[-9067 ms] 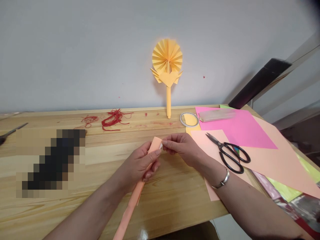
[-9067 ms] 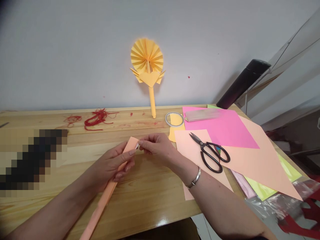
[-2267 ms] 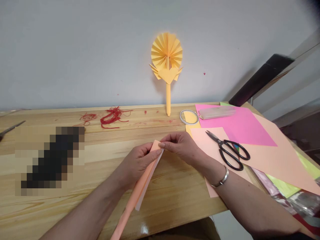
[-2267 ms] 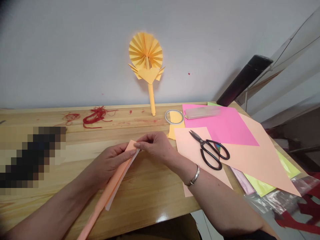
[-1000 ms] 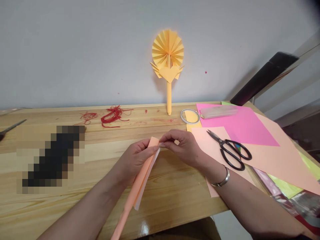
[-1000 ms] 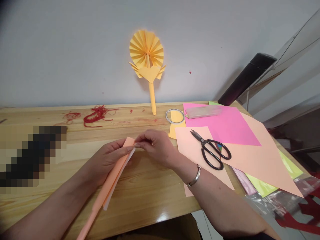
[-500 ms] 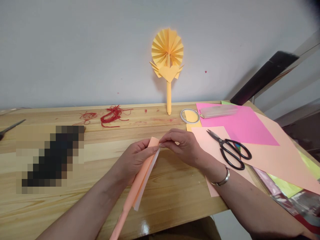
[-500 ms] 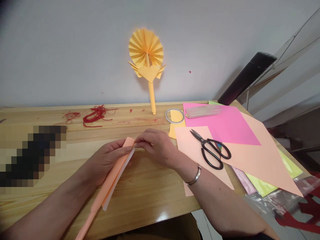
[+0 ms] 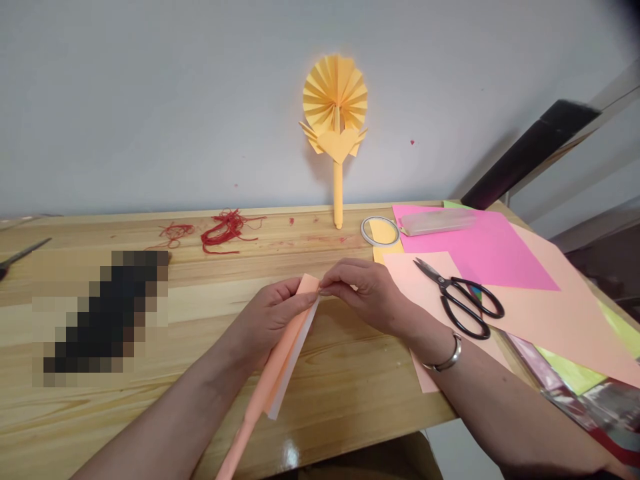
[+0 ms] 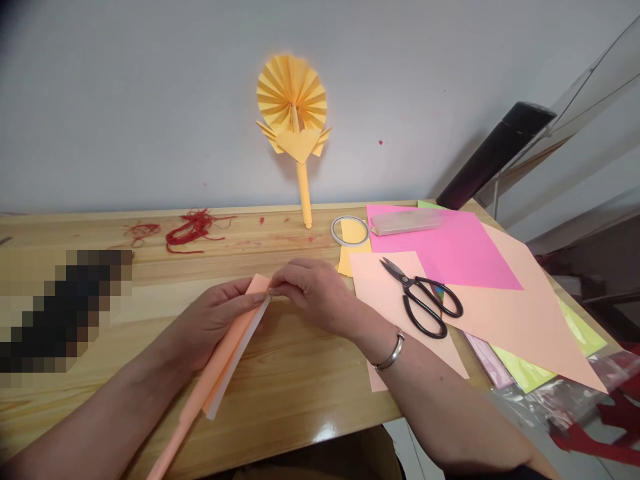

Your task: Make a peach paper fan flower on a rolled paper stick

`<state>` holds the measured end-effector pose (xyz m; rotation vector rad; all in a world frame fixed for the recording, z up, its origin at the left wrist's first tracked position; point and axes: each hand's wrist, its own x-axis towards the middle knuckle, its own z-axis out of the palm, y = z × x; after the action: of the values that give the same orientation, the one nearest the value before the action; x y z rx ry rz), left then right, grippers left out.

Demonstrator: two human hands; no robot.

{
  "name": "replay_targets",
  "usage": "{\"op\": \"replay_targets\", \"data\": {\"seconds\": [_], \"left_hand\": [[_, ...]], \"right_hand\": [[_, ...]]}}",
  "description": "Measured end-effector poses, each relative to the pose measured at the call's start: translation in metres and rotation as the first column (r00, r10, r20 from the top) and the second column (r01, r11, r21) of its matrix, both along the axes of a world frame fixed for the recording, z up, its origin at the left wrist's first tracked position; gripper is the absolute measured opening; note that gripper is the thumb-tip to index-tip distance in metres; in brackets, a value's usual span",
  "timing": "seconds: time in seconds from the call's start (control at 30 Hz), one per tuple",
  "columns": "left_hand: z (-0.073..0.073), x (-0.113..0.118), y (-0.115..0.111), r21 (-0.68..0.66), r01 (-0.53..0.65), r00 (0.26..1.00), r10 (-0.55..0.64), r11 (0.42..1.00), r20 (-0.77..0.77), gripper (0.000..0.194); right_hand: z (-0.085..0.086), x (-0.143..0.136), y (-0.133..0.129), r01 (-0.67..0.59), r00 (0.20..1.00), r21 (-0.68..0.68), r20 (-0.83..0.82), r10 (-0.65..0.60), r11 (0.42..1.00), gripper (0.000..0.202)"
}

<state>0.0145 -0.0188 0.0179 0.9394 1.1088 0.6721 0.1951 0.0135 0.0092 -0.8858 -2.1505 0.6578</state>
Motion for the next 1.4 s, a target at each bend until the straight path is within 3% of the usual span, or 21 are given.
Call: {"op": "replay_targets", "data": {"seconds": [0.37,0.6,1.4], "left_hand": [[0.0024,0.0008,0.0000,0.005,-0.003,0.999,0.004,1.000,-0.052,0.019],[0.0027,0.0004,-0.0002,-0.022,-0.005,1.000,0.006,1.000,0.012,0.018],[0.0020,-0.0001,-0.0002,-0.008,0.005,1.000,-0.005,1.000,-0.003,0.018]], "right_hand": [[0.0001,-0.0003,-0.0009,0.001,1.000,-0.016,-0.003,-0.001,1.000,0.013],[-0.0011,0.0002,-0.0010,-0.019,1.000,-0.006,-0.017,0.019,1.000,0.013],[-0.0010,0.0008,-0.0015,-0.025,1.000,-0.007,-0.003,0.025,1.000,0.015]]}}
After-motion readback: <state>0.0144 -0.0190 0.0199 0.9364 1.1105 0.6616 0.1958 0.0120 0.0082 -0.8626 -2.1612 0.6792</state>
